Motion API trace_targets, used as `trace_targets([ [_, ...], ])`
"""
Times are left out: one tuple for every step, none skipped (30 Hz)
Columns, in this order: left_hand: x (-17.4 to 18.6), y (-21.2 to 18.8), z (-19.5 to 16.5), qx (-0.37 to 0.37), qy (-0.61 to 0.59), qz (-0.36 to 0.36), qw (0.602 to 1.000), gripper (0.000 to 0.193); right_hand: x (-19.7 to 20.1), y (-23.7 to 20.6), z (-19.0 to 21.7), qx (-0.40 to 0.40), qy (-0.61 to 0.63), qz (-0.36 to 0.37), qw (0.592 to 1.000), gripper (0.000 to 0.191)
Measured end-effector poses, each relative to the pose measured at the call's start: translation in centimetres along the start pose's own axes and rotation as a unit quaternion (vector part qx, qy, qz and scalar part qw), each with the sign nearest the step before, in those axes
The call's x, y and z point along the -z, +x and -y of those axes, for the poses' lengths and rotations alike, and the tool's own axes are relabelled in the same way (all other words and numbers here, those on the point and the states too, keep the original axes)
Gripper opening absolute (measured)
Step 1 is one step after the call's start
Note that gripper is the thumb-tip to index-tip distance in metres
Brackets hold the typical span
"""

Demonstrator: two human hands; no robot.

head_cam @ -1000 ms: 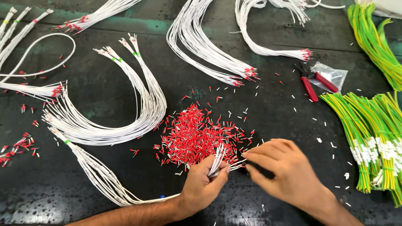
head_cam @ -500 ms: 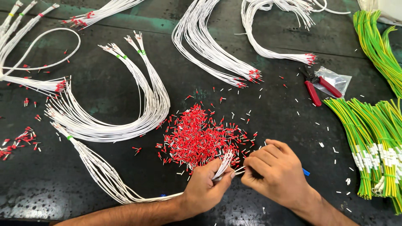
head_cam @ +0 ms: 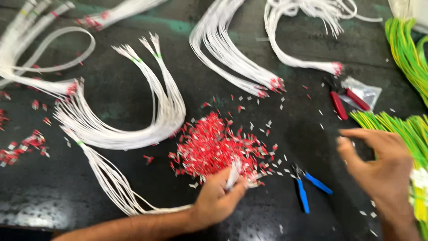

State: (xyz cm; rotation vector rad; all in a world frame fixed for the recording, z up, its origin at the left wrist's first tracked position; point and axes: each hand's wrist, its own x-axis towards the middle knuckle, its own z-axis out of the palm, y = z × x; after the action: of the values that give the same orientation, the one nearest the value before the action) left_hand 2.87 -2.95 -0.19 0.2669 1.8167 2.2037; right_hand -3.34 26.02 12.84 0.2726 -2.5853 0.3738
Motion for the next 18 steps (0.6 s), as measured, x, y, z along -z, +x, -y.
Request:
trace_targets([
  [0.0,0.0,0.1,-0.002,0.005,-0.004,1.000,0.011,0.3,-1.0,-0.2,0.044,0.000,0.005,0.999,0.022],
  [0.0,0.4,0.2,-0.014,0.017,-0.003,1.000,0.013,0.0,-1.4,-0.3,0.045,0.011,0.035,0.998,0.022],
  [0.0,0.9,0.2,-0.017,0.017,-0.017,1.000,0.012,-0.7,-1.6,-0.1,0.050,0.023,0.055,0.997,0.022],
  [0.0,0.8,0.1,-0.017,0.017,-0.031,0.999,0.011,-1.2,-1.7,0.2,0.054,0.038,0.077,0.995,0.022],
  [0.0,0.5,0.1,-0.009,0.016,-0.047,0.999,0.010,-1.8,-1.8,0.7,0.067,0.059,0.098,0.991,0.021],
  [0.0,0.4,0.0,0.008,0.010,-0.050,0.999,0.010,-2.6,-1.5,1.4,0.081,0.082,0.122,0.986,0.019],
  [0.1,0.5,0.0,0.021,0.002,-0.056,0.998,0.010,-3.4,-0.9,2.0,0.099,0.104,0.145,0.979,0.018],
  [0.1,0.5,-0.1,0.032,-0.007,-0.063,0.997,0.011,-4.2,-0.4,2.7,0.126,0.110,0.151,0.974,0.020],
  [0.1,0.5,-0.1,0.026,-0.024,-0.057,0.998,0.012,-4.9,0.2,3.5,0.153,0.116,0.157,0.969,0.021],
  [0.2,0.5,-0.2,0.021,-0.041,-0.049,0.998,0.013,-5.4,0.7,4.1,0.180,0.121,0.164,0.962,0.023],
  [0.3,0.6,-0.2,0.013,-0.058,-0.041,0.997,0.014,-5.9,1.0,4.7,0.195,0.132,0.184,0.954,0.024],
  [0.3,0.7,-0.3,0.027,-0.090,-0.042,0.995,0.015,-6.4,1.3,5.2,0.212,0.141,0.202,0.946,0.024],
  [0.3,0.7,-0.3,0.041,-0.122,-0.042,0.991,0.015,-6.8,1.5,5.4,0.229,0.149,0.221,0.936,0.025],
  [0.3,0.7,-0.3,0.056,-0.156,-0.044,0.985,0.015,-7.2,1.6,5.6,0.242,0.141,0.227,0.933,0.026],
  [0.4,0.7,-0.3,0.064,-0.149,-0.046,0.986,0.014,-7.6,1.6,5.6,0.255,0.135,0.235,0.928,0.027],
  [0.4,0.8,-0.3,0.072,-0.142,-0.049,0.986,0.013,-8.0,1.5,5.7,0.268,0.129,0.244,0.923,0.027],
  [0.5,0.8,-0.2,0.079,-0.135,-0.054,0.986,0.012,-8.5,1.3,5.7,0.261,0.125,0.256,0.922,0.024],
  [0.5,0.8,-0.2,0.060,-0.137,-0.051,0.987,0.014,-8.8,1.1,5.6,0.256,0.121,0.266,0.922,0.021],
])
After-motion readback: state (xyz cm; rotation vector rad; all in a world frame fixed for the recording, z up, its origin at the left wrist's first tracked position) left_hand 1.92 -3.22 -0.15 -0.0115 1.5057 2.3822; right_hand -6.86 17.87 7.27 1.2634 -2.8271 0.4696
